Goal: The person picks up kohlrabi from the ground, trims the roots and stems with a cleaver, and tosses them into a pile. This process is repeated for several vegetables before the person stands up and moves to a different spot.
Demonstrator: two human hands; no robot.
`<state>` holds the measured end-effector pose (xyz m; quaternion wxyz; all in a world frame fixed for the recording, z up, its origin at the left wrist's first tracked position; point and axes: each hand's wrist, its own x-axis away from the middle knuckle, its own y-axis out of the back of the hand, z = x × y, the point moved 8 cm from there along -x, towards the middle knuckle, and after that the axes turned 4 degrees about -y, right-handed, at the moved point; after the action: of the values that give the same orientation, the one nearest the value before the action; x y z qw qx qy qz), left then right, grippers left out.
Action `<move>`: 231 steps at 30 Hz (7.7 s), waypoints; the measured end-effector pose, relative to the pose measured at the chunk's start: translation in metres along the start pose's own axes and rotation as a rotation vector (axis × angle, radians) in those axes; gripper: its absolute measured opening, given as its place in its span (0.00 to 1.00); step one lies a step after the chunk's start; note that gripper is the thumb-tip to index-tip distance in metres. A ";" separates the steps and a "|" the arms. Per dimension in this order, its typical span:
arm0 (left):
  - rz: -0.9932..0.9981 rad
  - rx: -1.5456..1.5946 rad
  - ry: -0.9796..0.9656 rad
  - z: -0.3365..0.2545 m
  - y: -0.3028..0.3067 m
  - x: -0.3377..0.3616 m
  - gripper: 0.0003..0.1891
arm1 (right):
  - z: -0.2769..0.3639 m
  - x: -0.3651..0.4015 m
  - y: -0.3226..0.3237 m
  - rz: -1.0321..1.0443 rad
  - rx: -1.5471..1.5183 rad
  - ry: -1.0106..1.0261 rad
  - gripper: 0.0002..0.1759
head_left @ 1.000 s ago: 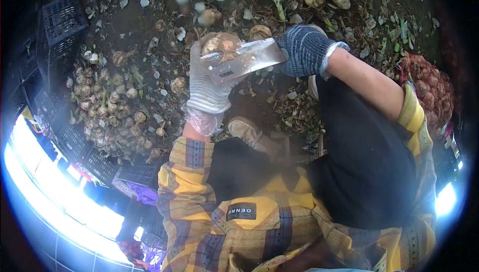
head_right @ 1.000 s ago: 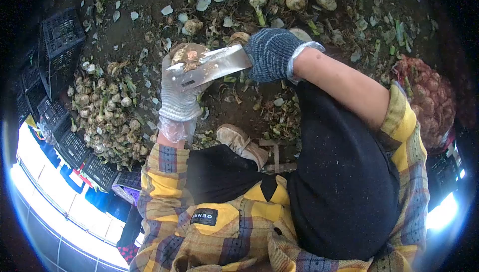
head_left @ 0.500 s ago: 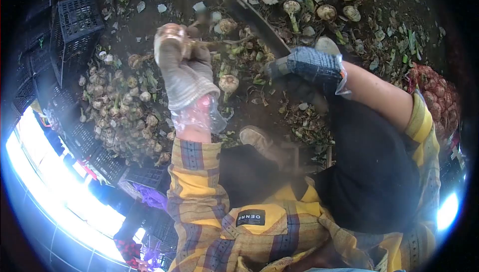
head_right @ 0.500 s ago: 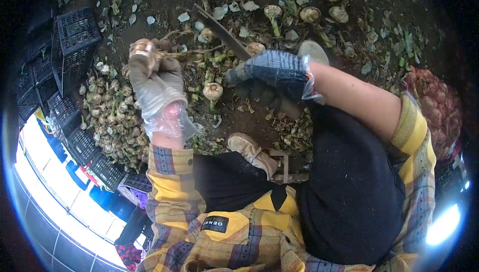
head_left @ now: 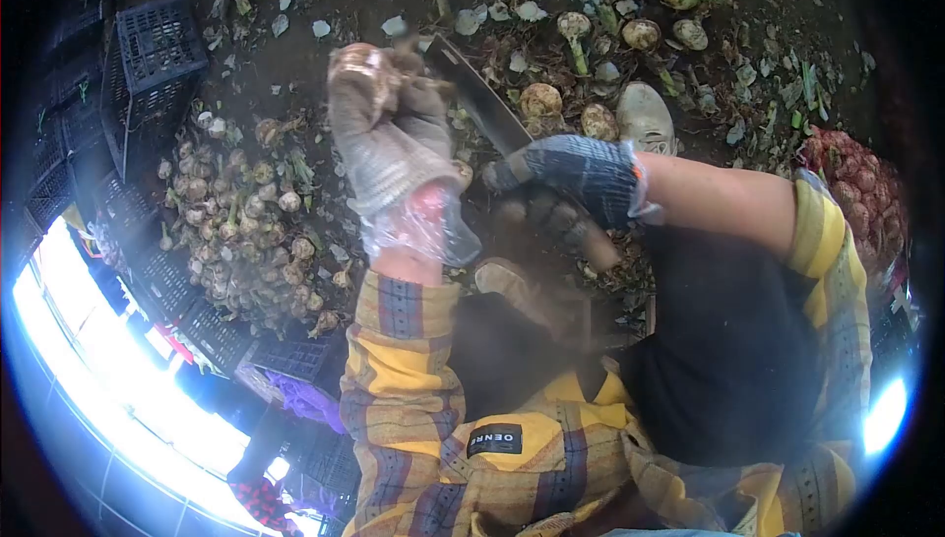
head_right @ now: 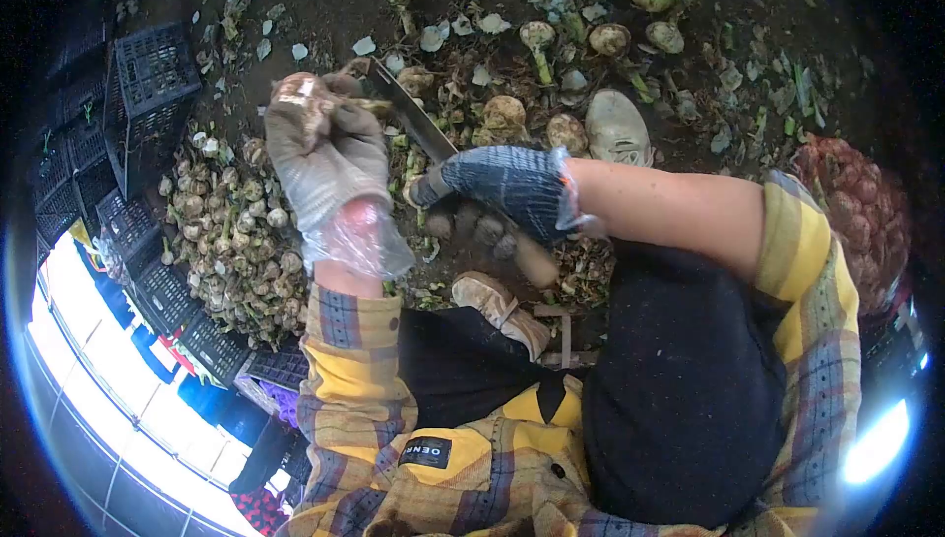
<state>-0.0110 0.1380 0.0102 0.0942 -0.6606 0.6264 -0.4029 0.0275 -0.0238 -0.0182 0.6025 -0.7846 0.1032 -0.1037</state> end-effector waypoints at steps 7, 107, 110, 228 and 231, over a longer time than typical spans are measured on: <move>-0.090 -0.222 0.244 0.023 0.002 0.015 0.18 | 0.020 0.029 0.034 -0.667 0.127 0.249 0.14; 0.019 -0.651 -0.058 -0.009 0.009 0.031 0.22 | 0.085 0.111 0.013 -1.396 1.342 0.260 0.23; 0.033 -0.375 -0.026 -0.011 0.008 0.011 0.14 | 0.048 0.086 0.014 -0.917 0.580 0.339 0.20; -0.195 -0.136 -0.042 0.030 0.023 -0.003 0.12 | 0.010 0.073 0.014 -0.722 0.292 0.164 0.16; -0.207 -0.094 -0.074 0.036 0.014 -0.004 0.12 | 0.007 0.073 0.013 -0.681 0.316 0.204 0.15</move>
<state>0.0021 0.1247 -0.0243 0.0440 -0.7398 0.5692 -0.3560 0.0992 -0.0414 -0.0296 0.6337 -0.6570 -0.1210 -0.3901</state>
